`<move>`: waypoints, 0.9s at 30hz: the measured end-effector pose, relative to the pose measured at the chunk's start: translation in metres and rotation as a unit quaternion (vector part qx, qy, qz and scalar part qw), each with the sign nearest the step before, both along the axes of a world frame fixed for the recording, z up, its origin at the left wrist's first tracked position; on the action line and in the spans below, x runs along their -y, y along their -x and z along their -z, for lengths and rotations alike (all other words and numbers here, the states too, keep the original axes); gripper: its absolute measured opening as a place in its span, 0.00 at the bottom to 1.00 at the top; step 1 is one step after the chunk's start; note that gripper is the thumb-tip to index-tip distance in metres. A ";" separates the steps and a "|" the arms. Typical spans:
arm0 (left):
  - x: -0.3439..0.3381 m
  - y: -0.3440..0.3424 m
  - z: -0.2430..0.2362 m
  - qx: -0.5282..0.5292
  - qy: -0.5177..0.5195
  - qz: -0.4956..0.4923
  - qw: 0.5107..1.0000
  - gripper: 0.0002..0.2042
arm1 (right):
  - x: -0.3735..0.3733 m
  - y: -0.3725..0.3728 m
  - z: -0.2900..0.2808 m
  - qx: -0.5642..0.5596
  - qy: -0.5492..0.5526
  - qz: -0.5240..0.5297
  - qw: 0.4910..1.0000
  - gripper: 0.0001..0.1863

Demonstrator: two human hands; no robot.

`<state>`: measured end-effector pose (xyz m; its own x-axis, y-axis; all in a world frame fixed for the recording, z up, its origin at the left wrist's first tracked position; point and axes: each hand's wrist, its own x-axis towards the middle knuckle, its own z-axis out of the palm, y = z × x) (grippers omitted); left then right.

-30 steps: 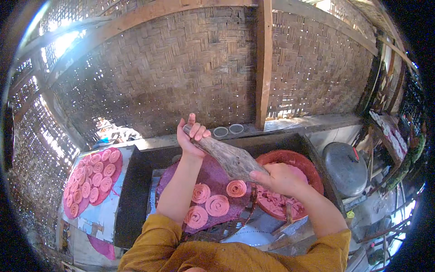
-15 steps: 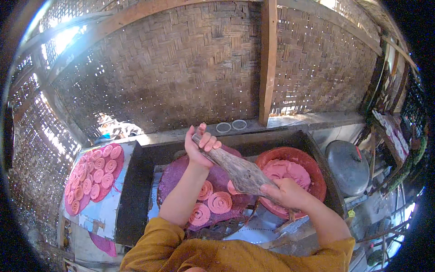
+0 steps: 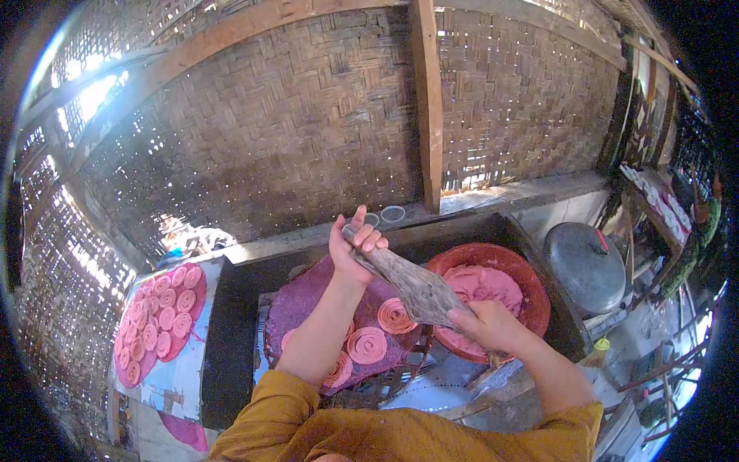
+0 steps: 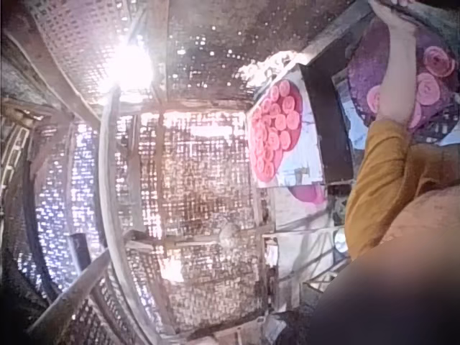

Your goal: The person uses a wooden extruder tool to pipe pink dough into rose shapes onto a purple mat. They repeatedly fill the tool with dough from a red bowl and press it through the nozzle to form spirals, arranging the finished cakes on the mat.

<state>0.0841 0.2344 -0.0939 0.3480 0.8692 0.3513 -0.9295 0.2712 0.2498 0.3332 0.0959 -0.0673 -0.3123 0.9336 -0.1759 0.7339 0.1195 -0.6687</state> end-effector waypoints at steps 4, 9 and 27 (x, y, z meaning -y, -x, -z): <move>0.029 -0.027 -0.022 -0.138 0.144 -0.013 0.980 0.23 | -0.001 -0.004 0.006 -0.054 0.018 0.036 0.998 0.25; 0.001 -0.034 0.090 -0.644 0.076 0.031 0.761 0.16 | -0.012 -0.005 0.023 -0.091 -0.011 0.045 0.995 0.24; 0.020 -0.015 0.069 -0.823 -0.112 -0.025 0.556 0.35 | -0.020 -0.017 0.046 -0.145 -0.115 0.098 0.978 0.24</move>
